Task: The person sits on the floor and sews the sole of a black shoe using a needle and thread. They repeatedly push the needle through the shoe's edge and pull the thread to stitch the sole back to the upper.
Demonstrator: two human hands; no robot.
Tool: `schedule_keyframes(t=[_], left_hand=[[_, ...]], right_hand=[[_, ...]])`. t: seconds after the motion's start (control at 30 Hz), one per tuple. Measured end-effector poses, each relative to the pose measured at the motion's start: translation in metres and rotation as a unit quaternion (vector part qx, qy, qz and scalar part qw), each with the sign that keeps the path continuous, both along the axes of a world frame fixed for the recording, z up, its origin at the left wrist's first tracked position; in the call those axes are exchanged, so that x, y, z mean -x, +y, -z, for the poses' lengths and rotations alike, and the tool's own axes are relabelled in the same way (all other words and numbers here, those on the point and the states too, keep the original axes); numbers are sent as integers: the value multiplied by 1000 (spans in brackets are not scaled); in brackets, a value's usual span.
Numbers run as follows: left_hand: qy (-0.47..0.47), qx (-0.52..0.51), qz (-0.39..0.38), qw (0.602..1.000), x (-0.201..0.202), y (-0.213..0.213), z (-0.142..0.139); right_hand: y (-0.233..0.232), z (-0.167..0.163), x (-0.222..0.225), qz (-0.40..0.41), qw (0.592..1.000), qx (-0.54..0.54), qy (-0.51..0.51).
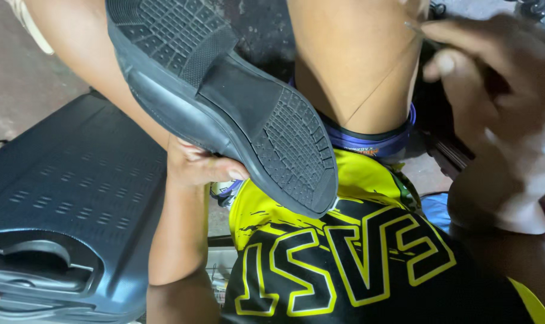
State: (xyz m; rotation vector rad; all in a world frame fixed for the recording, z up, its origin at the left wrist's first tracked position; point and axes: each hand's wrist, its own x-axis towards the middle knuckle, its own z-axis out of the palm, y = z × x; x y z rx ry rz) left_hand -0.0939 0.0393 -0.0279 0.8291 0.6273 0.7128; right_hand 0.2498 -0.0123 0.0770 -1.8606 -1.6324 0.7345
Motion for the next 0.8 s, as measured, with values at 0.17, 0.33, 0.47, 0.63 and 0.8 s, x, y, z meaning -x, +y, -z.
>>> schedule_keyframes(t=[0.17,0.33,0.47,0.63,0.8], left_hand=[[-23,-46,-4,999,-1,0,7],[-18,-86,23,996,-4,5,5],[16,-33,27,999,-4,2,1],[30,-46,35,998,-8,1,0],[67,-92,57,992,-20,6,-4]], right_hand=[[1,-4,11,-206,950,-62,225],[8,12,37,-297,927,20,228],[6,17,37,-297,936,44,186],[11,16,35,-304,937,67,159],[16,16,30,-320,939,51,117]])
